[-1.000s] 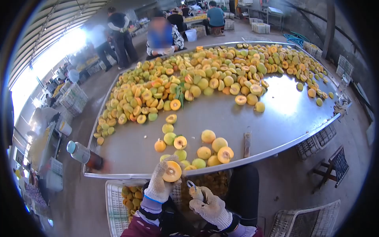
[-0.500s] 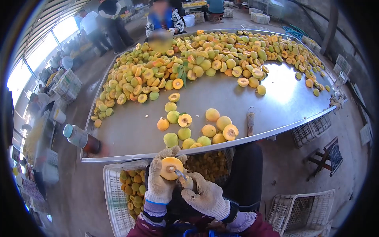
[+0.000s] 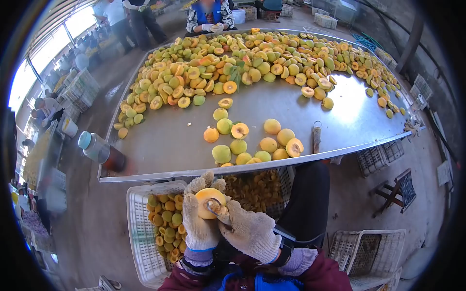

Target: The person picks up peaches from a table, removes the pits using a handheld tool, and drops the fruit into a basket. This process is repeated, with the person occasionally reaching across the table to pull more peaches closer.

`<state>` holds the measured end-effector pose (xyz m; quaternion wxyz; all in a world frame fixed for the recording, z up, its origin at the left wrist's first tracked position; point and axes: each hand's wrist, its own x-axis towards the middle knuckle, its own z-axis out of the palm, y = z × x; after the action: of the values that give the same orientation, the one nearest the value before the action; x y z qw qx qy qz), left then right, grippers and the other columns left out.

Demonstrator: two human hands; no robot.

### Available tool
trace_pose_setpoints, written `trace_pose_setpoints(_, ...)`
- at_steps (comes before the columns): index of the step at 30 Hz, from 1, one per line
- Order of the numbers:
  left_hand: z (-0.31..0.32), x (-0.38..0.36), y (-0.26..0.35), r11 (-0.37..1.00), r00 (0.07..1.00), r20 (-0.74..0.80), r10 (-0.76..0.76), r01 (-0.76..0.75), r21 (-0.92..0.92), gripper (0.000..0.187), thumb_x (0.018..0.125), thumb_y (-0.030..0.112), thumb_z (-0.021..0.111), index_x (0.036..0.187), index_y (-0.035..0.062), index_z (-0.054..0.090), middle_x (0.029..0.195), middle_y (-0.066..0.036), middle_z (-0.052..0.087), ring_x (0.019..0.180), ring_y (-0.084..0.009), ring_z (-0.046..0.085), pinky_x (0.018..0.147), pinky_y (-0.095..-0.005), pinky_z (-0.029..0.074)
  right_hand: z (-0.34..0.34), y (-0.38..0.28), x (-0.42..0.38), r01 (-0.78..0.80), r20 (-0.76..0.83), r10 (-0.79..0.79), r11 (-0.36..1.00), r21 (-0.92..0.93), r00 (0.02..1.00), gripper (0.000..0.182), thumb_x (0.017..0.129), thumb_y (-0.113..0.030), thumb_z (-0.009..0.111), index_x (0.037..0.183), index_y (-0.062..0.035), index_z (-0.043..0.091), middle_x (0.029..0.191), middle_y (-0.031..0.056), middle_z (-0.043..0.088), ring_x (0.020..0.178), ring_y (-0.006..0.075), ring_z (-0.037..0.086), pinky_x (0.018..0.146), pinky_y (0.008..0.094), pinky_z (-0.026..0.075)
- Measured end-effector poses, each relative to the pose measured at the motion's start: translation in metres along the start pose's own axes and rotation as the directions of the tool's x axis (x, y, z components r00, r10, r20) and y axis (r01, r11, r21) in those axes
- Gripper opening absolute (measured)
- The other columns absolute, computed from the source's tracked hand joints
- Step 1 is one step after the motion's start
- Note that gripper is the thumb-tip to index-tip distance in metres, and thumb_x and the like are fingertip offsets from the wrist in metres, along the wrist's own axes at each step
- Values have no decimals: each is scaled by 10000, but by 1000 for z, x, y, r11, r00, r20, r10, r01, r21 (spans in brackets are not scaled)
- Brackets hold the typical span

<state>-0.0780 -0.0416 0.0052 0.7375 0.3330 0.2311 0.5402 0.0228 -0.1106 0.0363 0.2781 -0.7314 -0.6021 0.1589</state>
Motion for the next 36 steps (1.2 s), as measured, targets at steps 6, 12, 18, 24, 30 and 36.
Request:
trace_pose_setpoints(6, -8, -10, 15, 985, 990, 33, 134, -137, 102, 530, 981, 462, 470, 1288, 32, 438, 1282, -170, 519, 1124, -281, 568, 945, -422, 490, 7, -21, -2, 34, 14, -33, 996, -85, 999, 339, 793, -353, 674, 979, -123, 508, 550, 87, 599, 504, 288, 638, 450, 404, 487)
trace_pose_setpoints(12, -11, -12, 32, 971, 990, 96, 101, -119, 209, 455, 1001, 386, 466, 1274, 22, 452, 1205, -170, 564, 1069, -285, 596, 918, -411, 502, 11, -29, -9, 19, 31, -18, 999, -30, 999, 393, 771, -342, 700, 1043, -119, 524, 571, 92, 607, 515, 300, 635, 461, 418, 487)
trace_pose_setpoints(18, 9, -18, 33, 998, 999, 13, -50, 50, -32, 509, 994, 438, 456, 1288, 23, 450, 1184, -165, 577, 1065, -282, 601, 903, -417, 512, 3, -22, -18, 60, -26, -59, 997, 43, 998, 436, 774, -334, 695, 1112, -112, 532, 602, 93, 621, 532, 297, 640, 471, 409, 494)
trace_pose_setpoints(24, 18, -23, 8, 992, 996, 56, 70, -76, 98, 553, 997, 471, 430, 1314, 18, 430, 1198, -165, 572, 1077, -279, 599, 895, -405, 521, -14, -10, -22, -58, 14, 58, 998, -25, 998, 392, 760, -298, 717, 1060, -124, 535, 647, 101, 633, 576, 314, 651, 500, 412, 509)
trace_pose_setpoints(30, 33, -15, -1, 949, 985, 161, 54, -101, 298, 416, 992, 318, 518, 1247, -11, 504, 1205, -169, 572, 1033, -281, 625, 875, -397, 527, -17, 19, -28, -47, 9, 46, 992, 121, 999, 376, 819, -366, 653, 1068, -120, 515, 583, 107, 616, 548, 317, 648, 487, 436, 495)
trace_pose_setpoints(36, 44, 9, -18, 367, 833, 512, 207, -552, 749, 330, 1001, 222, 459, 1192, -28, 562, 1099, -135, 620, 947, -229, 636, 836, -350, 518, -33, 55, -20, -332, 355, 171, 819, 468, 919, 361, 833, -349, 643, 1077, -114, 516, 665, 122, 636, 612, 278, 663, 510, 411, 494)
